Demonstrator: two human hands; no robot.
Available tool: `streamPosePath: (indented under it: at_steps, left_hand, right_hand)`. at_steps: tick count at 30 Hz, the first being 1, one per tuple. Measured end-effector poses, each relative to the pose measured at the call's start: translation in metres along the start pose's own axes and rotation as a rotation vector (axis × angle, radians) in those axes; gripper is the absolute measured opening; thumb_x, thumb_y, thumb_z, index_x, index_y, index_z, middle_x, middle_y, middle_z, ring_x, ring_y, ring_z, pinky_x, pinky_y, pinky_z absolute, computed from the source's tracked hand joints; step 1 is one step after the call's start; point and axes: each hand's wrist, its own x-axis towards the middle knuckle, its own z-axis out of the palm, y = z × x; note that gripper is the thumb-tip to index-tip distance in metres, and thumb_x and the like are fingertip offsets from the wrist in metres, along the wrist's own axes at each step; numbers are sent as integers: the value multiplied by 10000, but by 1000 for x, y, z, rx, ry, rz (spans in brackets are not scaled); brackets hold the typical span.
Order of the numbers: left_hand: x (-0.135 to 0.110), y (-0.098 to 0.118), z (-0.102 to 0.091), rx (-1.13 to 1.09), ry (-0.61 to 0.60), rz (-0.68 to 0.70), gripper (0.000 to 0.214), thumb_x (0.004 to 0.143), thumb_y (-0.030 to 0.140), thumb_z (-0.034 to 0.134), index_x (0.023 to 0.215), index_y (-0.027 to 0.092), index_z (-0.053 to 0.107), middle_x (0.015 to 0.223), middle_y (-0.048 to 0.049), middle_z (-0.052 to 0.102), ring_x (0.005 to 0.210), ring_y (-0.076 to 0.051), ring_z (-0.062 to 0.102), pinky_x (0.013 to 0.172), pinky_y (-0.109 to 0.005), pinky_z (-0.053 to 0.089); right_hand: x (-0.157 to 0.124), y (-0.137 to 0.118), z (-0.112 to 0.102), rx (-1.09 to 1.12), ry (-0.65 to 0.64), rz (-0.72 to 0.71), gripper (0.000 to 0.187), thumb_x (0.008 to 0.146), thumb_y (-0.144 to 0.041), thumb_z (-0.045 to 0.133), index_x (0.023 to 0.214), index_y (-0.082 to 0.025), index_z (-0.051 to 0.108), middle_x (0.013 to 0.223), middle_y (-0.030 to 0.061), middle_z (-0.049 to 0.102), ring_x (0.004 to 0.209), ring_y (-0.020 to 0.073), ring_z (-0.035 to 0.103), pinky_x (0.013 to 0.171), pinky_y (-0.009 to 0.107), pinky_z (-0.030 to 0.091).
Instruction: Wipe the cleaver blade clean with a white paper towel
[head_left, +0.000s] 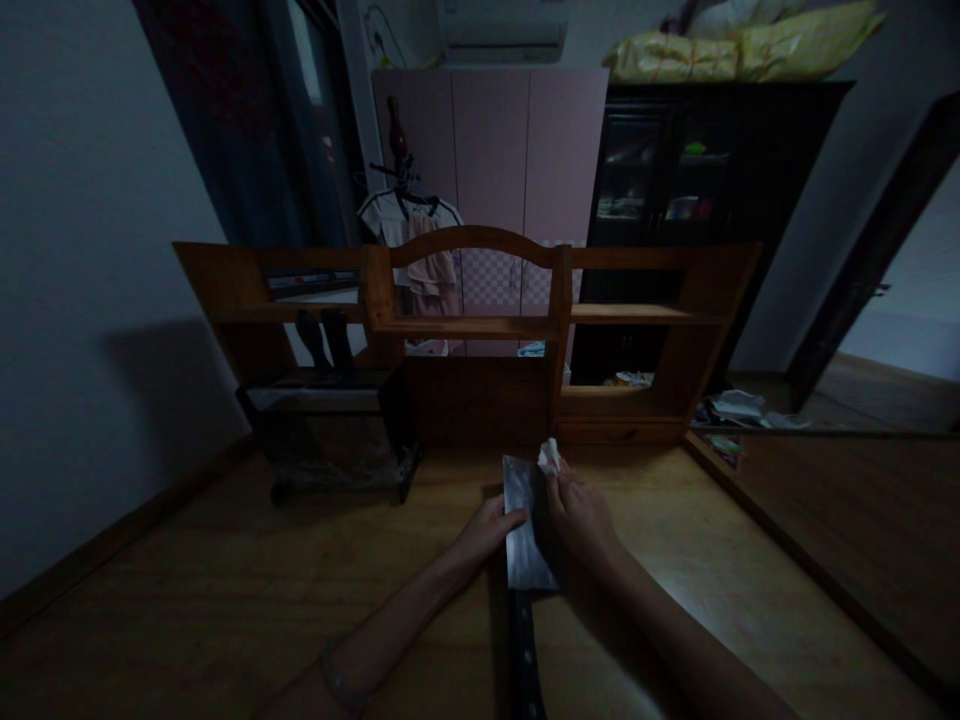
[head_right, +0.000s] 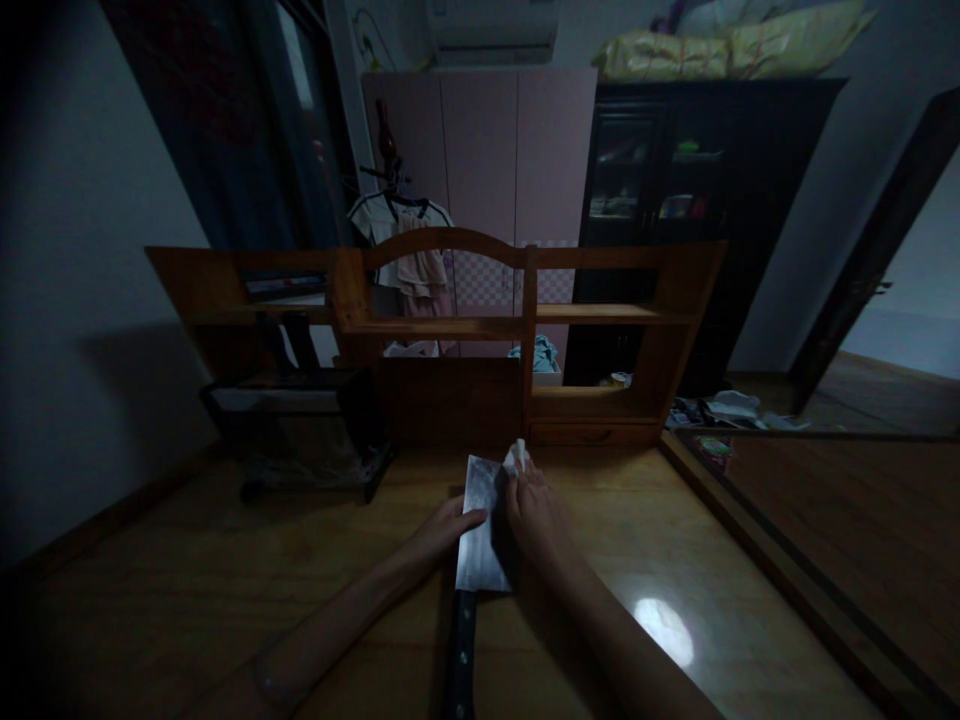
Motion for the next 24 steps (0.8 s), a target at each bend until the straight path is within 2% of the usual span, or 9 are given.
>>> streamPosePath:
  at_steps: [3, 7, 11, 15, 19, 24]
  left_hand:
    - [0, 1, 1, 35, 8, 34, 328, 715, 357, 699, 925, 107, 673, 928, -83, 681, 828, -210, 612, 751, -286, 445]
    - [-1, 3, 3, 106, -8, 78, 298, 743, 342, 669, 920, 102, 659, 881, -65, 671, 788, -191, 591, 724, -271, 435]
    - [-3, 5, 6, 184, -48, 126, 227, 772, 297, 618, 885, 102, 648, 817, -43, 654, 773, -179, 568, 693, -250, 419]
    - [-6, 7, 9, 228, -28, 167, 213, 782, 296, 603, 884, 113, 644, 832, -31, 644, 769, -169, 550, 691, -242, 409]
    - [-7, 7, 10, 240, -10, 150, 201, 787, 288, 583, 880, 119, 639, 814, -31, 639, 740, -169, 550, 661, -242, 404]
    - [-10, 11, 11, 249, -20, 158, 200, 790, 272, 568, 878, 111, 649, 840, -48, 655, 791, -196, 577, 707, -263, 426]
  right_hand:
    - [3, -4, -2, 62, 20, -122, 470, 1038, -357, 218, 1425, -158, 396, 1436, 92, 401, 1369, 221, 277, 1145, 454, 230]
    - [3, -17, -5, 131, -66, -219, 457, 1045, -352, 232, 1452, -183, 353, 1485, 55, 318, 1392, 193, 209, 1157, 430, 222]
    - [2, -27, -9, 156, -95, -246, 452, 1046, -336, 233, 1462, -192, 333, 1503, 46, 279, 1397, 190, 192, 1161, 425, 216]
    - [3, -27, -10, 144, -96, -235, 448, 1045, -333, 240, 1473, -216, 306, 1493, 41, 302, 1394, 195, 203, 1155, 447, 222]
    - [3, -21, -6, 124, -89, -191, 442, 1042, -349, 257, 1445, -208, 370, 1475, 48, 334, 1384, 208, 232, 1145, 456, 246]
    - [2, -11, -2, 101, -77, -148, 430, 1036, -340, 260, 1390, -192, 454, 1428, 61, 414, 1354, 209, 309, 1128, 438, 290]
